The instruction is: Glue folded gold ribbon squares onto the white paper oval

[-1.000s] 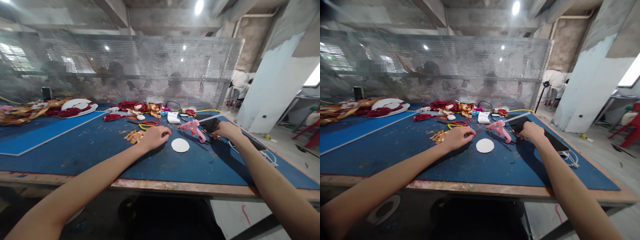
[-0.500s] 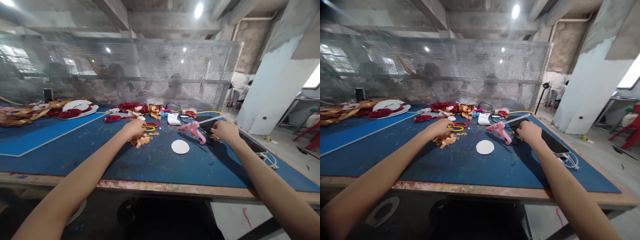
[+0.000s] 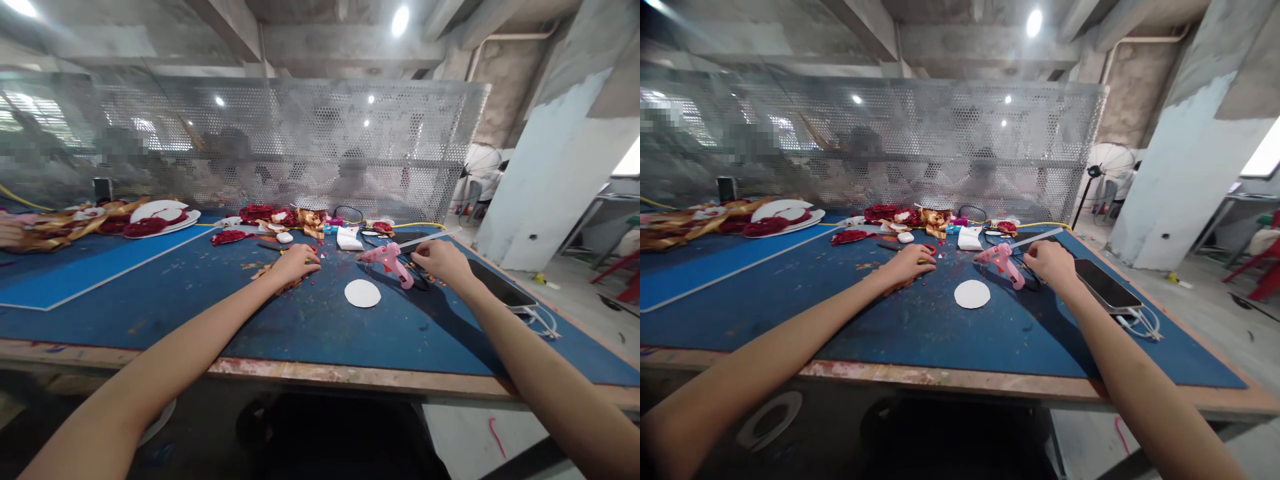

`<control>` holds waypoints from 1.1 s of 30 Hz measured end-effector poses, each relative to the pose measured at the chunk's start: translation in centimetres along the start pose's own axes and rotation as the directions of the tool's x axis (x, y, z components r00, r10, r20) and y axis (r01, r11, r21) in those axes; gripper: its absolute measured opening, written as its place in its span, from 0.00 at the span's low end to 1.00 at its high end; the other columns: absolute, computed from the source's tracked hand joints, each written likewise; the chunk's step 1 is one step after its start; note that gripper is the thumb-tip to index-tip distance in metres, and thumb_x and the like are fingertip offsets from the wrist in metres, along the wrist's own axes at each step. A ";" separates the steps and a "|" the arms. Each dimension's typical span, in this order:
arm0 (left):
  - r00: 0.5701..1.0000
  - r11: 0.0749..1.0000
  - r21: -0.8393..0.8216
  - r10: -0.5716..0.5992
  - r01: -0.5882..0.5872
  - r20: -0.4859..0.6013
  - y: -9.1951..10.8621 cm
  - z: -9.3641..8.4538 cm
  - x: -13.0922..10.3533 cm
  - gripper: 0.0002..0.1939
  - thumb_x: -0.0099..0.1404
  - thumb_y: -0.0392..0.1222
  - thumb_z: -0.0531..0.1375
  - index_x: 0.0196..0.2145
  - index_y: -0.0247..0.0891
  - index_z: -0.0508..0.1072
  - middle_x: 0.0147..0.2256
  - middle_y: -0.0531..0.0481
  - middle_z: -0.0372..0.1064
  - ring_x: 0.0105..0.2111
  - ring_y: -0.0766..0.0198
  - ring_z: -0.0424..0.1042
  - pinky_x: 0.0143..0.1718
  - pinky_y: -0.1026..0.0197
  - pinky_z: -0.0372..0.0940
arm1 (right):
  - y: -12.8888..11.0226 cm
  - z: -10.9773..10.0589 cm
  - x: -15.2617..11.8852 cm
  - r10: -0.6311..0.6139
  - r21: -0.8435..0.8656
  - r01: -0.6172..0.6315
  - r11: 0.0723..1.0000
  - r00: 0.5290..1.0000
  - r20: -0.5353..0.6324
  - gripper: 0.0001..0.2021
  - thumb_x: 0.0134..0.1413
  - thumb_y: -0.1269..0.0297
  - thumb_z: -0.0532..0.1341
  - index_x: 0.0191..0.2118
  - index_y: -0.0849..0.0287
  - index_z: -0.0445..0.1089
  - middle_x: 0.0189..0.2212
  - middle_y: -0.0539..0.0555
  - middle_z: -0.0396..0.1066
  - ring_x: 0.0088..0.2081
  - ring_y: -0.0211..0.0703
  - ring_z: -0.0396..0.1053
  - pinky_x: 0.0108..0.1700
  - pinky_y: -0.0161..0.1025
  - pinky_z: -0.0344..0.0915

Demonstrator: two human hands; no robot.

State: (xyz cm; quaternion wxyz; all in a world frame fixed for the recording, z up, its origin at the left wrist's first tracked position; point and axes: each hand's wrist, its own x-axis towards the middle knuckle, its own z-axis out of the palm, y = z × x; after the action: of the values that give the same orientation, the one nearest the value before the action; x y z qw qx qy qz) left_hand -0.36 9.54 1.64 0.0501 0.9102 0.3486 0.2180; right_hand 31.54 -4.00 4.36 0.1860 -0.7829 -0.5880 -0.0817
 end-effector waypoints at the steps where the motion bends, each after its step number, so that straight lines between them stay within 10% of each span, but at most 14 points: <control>1: 1.000 1.000 -0.012 -0.019 0.019 -0.006 -0.1 0.2 0.1 0.08 0.55 0.43 0.63 0.31 0.38 0.79 0.37 0.45 0.74 0.41 0.56 0.70 0.44 0.61 0.59 | -0.1 0.1 0.0 -0.009 0.032 0.009 0.999 1.000 -0.003 0.13 0.47 0.57 0.54 0.30 0.55 0.74 0.29 0.54 0.74 0.29 0.43 0.69 0.25 0.35 0.53; 9: 0.997 0.997 -0.055 -0.061 0.058 -0.051 -0.1 0.9 0.3 0.08 0.53 0.38 0.62 0.18 0.36 0.75 0.27 0.47 0.73 0.36 0.57 0.70 0.41 0.61 0.60 | -0.2 0.5 0.0 -0.062 0.160 0.066 0.985 0.998 -0.029 0.10 0.45 0.59 0.56 0.26 0.56 0.73 0.23 0.53 0.72 0.25 0.41 0.66 0.25 0.34 0.53; 14: 0.979 0.997 -0.049 -0.069 0.061 -0.192 0.8 -0.1 0.2 0.05 0.58 0.38 0.59 0.28 0.36 0.74 0.35 0.46 0.72 0.40 0.57 0.68 0.45 0.57 0.59 | -0.5 0.9 0.4 -0.303 0.373 0.277 0.886 0.953 0.012 0.12 0.47 0.59 0.55 0.29 0.59 0.72 0.27 0.53 0.72 0.30 0.41 0.67 0.30 0.35 0.58; 20: 0.970 0.941 -0.332 -0.136 0.063 -0.201 2.5 -0.4 -0.5 0.02 0.57 0.36 0.60 0.30 0.36 0.71 0.30 0.50 0.72 0.32 0.64 0.71 0.36 0.63 0.63 | -1.8 2.8 -0.2 -0.311 0.447 0.232 0.864 0.944 0.110 0.17 0.46 0.48 0.58 0.26 0.59 0.66 0.19 0.51 0.66 0.20 0.38 0.63 0.22 0.35 0.56; 33: 0.855 0.321 -0.864 -0.475 0.388 0.207 5.2 0.3 -1.1 0.08 0.50 0.32 0.66 0.30 0.33 0.73 0.23 0.52 0.71 0.22 0.71 0.70 0.27 0.68 0.65 | -2.2 5.0 -0.7 -0.219 0.565 0.194 0.802 0.975 -0.024 0.10 0.43 0.58 0.59 0.27 0.61 0.70 0.23 0.52 0.69 0.26 0.40 0.65 0.27 0.34 0.59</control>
State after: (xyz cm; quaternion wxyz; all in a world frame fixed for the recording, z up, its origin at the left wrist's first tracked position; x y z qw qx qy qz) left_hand 2.20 4.95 2.22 0.5561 0.6107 0.4138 0.3828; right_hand 28.75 -2.19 -0.01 0.3864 -0.6258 -0.6712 0.0926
